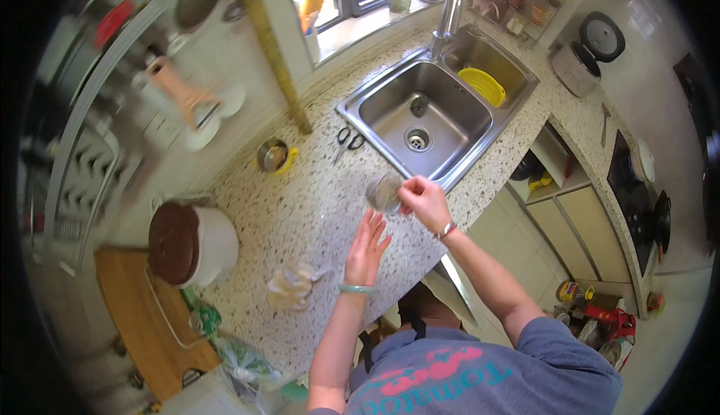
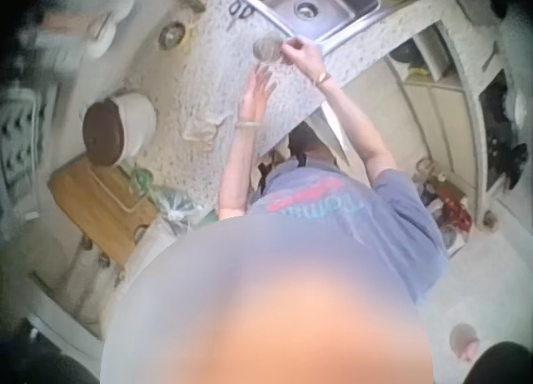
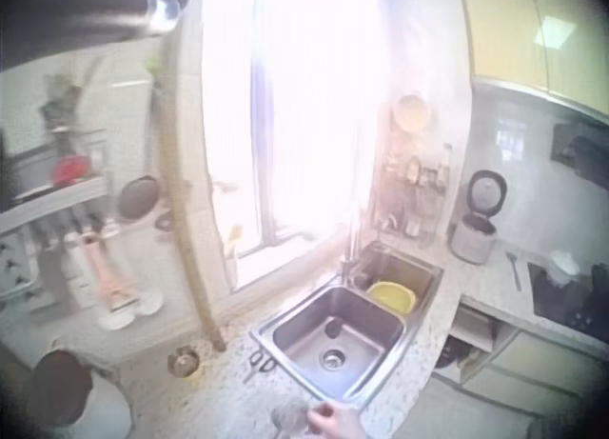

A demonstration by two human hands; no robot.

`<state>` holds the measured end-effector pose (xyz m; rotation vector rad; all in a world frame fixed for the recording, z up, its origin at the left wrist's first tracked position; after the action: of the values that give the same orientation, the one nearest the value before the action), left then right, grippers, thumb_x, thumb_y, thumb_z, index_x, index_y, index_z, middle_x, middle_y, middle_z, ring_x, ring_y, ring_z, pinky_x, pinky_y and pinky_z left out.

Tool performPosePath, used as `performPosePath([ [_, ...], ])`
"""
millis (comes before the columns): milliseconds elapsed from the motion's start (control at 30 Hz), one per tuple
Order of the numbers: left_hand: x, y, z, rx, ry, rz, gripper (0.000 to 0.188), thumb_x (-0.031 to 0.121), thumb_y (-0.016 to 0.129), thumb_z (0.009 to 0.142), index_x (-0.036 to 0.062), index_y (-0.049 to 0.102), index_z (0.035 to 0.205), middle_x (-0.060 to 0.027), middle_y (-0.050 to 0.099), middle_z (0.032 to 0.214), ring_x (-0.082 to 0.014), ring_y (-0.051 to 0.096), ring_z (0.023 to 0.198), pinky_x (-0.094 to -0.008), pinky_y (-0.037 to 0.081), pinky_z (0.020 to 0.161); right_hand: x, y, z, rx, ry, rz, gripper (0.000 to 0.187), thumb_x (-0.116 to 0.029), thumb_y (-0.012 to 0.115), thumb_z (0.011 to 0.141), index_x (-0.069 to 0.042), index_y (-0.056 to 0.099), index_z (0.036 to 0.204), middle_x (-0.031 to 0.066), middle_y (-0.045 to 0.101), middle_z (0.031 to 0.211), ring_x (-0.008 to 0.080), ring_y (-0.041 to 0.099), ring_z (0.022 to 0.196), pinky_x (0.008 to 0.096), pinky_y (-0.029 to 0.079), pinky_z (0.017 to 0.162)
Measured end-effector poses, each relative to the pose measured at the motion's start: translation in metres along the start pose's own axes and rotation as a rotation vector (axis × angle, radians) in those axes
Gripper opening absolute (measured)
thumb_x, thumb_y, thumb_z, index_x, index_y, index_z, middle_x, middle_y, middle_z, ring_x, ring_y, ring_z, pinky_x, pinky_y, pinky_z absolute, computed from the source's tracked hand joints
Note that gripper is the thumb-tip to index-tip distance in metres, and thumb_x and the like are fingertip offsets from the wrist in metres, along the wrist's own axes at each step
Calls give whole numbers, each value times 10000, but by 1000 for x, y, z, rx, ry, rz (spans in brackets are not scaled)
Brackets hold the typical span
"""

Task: The person washes their hands and a small metal strainer in the kitchen sink, then dries their hands. They retrieve a large white pumpkin from a storage shelf and place it on a wooden cutting board. Using a large knife, the person cuts the pumpkin in half and then slices one of the halves into smaller pieces. Finally, they place the cut pumpkin pieces into a plastic bag.

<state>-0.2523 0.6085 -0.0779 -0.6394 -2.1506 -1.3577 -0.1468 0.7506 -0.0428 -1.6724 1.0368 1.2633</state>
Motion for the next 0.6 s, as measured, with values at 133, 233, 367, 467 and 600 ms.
performPosePath([
  [133,-20,25,82,-4,-17,350,538,297,529,987,39,384,1437,-142,418,1453,-238,369,1361,-378,311,1106,68,-90,125,273,121,-102,166,-138,638,826,21,650,872,106,689,702,167,686,552,276,542,520],
  [233,-34,25,126,34,26,519,430,182,581,953,27,503,1346,-120,532,1335,-206,465,1268,-324,373,1050,124,-138,196,361,308,-286,194,-163,618,816,6,670,894,147,698,727,228,704,607,337,560,611],
  [367,-31,20,156,122,29,728,328,132,576,942,42,582,1258,-68,589,1222,-139,555,1072,-273,474,890,197,-172,257,339,497,-726,223,-172,594,795,-39,703,937,190,705,831,324,706,818,397,550,779],
  [467,-23,14,169,191,-13,716,273,111,581,937,43,616,1199,-13,624,1137,-71,563,911,-217,478,772,229,-166,282,331,566,-809,234,-181,599,796,-72,711,969,186,695,987,353,661,989,437,529,842],
  [600,18,22,187,265,159,1021,192,85,594,918,56,669,1092,-5,615,1006,-78,533,823,-219,452,712,260,-155,307,309,596,-880,245,-208,615,811,-82,703,1002,182,684,1047,356,654,1008,447,530,844],
])
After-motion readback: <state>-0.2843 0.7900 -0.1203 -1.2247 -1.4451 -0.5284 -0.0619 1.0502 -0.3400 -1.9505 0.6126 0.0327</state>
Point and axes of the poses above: each hand's wrist, its own z-axis towards the middle knuckle, its own y-axis out of the palm, x = y × z, the point moved 10 cm from there along z, towards the middle knuckle
